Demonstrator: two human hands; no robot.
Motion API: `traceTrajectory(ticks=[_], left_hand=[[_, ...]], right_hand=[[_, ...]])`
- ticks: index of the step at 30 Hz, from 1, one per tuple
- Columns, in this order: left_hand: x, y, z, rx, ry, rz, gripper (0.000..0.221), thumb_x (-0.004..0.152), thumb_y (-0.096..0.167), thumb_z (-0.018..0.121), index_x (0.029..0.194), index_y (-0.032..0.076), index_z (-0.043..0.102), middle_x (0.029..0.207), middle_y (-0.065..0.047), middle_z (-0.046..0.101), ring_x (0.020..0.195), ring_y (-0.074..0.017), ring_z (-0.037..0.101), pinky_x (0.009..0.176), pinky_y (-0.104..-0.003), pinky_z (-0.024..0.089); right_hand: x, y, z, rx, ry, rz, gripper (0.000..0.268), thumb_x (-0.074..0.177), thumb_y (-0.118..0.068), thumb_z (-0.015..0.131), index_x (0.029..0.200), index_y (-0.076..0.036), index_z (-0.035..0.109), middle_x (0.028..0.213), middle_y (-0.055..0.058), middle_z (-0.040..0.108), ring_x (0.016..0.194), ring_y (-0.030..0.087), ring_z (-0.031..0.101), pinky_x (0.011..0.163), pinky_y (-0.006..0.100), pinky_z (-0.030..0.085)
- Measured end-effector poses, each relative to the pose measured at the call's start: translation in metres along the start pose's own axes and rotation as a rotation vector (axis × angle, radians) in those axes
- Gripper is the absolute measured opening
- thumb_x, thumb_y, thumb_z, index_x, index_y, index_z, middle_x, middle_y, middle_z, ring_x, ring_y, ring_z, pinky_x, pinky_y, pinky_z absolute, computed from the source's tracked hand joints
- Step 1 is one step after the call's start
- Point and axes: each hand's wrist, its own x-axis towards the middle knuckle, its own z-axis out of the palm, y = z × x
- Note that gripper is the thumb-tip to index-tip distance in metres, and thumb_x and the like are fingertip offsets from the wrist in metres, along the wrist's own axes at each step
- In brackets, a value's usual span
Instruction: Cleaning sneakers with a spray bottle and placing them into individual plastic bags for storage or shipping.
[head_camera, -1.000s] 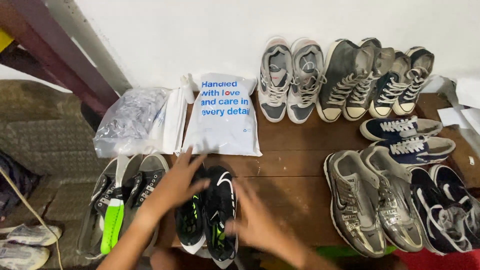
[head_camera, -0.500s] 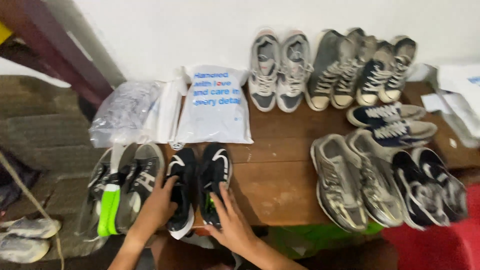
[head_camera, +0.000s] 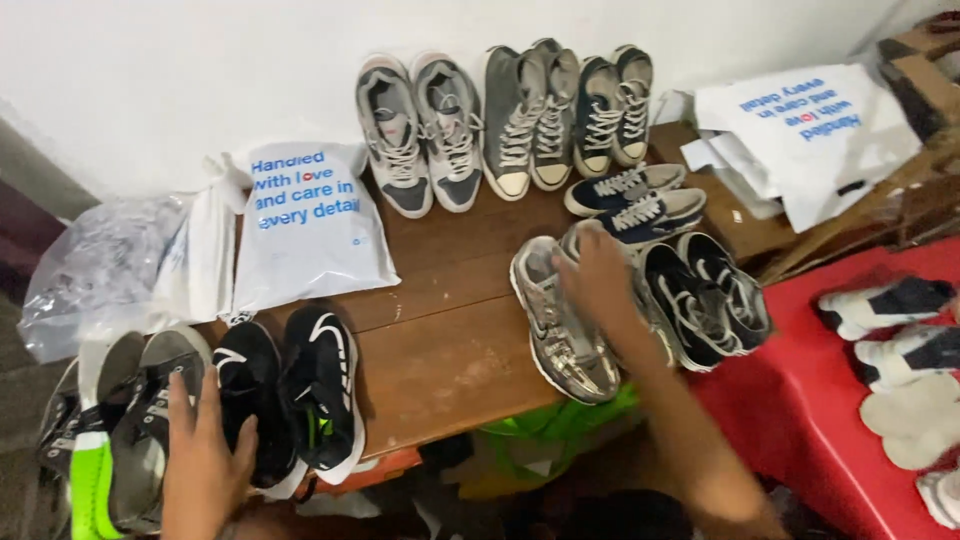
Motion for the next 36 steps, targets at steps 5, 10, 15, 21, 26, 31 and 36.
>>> traceTrajectory(ticks=[5,10,15,21,26,31,36], left_hand=[[-0.025,0.114,0.017,-0.289,0.104,0.206,0.051,0.095,0.011,0.052,0.146,0.002,0.049,0.154,-0.023,0.047,0.144,-0.0381,0.045,0.12,-0.05,0.035],[-0.053,0.152,0.084,-0.56,-0.104,0.213,0.051,0.093,0.007,0.046,0.144,0.007,0.05,0.151,-0.017,0.051,0.143,-0.0342,0.046,0.119,-0.046,0.032],[-0.058,0.172,0.102,-0.658,-0.319,0.109,0.05,0.099,0.014,0.049,0.149,0.01,0.046,0.158,-0.012,0.042,0.146,-0.0325,0.042,0.113,-0.044,0.036],[-0.047,0.177,0.112,-0.579,-0.255,0.171,0.046,0.102,0.024,0.058,0.147,0.016,0.051,0.169,-0.01,0.02,0.158,-0.0363,0.009,0.12,-0.056,0.022],[-0.045,0.176,0.137,-0.54,-0.209,0.181,0.057,0.1,0.032,0.062,0.153,0.021,0.044,0.17,-0.013,0.012,0.158,-0.042,0.005,0.118,-0.061,0.023],[-0.053,0.182,0.143,-0.546,-0.258,0.162,0.068,0.1,0.024,0.064,0.16,0.023,0.032,0.172,-0.01,-0.005,0.159,-0.0417,-0.006,0.119,-0.062,0.018],[-0.044,0.221,0.118,-0.348,0.003,0.416,0.052,0.096,0.028,0.068,0.142,0.009,0.053,0.167,-0.016,0.025,0.156,-0.0392,0.018,0.123,-0.063,0.017]], right_hand=[[0.049,-0.011,-0.026,-0.258,-0.725,0.227,0.053,0.099,-0.056,0.054,0.103,-0.004,0.065,0.108,0.014,0.069,0.098,0.031,0.067,0.081,0.045,0.055],[0.064,-0.02,-0.002,-0.263,-0.733,0.212,0.031,0.097,-0.029,0.056,0.109,-0.002,0.065,0.117,0.018,0.069,0.103,0.036,0.069,0.083,0.047,0.056],[0.06,-0.077,0.011,-0.048,-0.683,0.2,0.026,0.09,-0.01,0.049,0.097,0.004,0.069,0.101,0.019,0.071,0.087,0.034,0.07,0.068,0.043,0.051],[0.068,-0.149,0.033,0.033,-0.796,0.357,0.025,0.097,-0.017,0.059,0.075,-0.008,0.054,0.072,0.007,0.055,0.058,0.023,0.053,0.049,0.036,0.04],[0.064,-0.157,0.03,0.059,-0.772,0.379,0.022,0.096,-0.025,0.062,0.098,-0.003,0.066,0.096,0.013,0.068,0.079,0.028,0.066,0.059,0.039,0.05],[0.063,-0.121,0.02,0.144,-0.714,0.194,0.052,0.108,-0.045,0.049,0.069,-0.01,0.05,0.062,0.01,0.062,0.057,0.027,0.068,0.06,0.041,0.049],[0.059,-0.076,0.009,0.113,-0.589,-0.306,0.021,0.095,0.0,0.043,0.091,-0.002,0.064,0.095,0.015,0.07,0.081,0.036,0.066,0.07,0.047,0.047]])
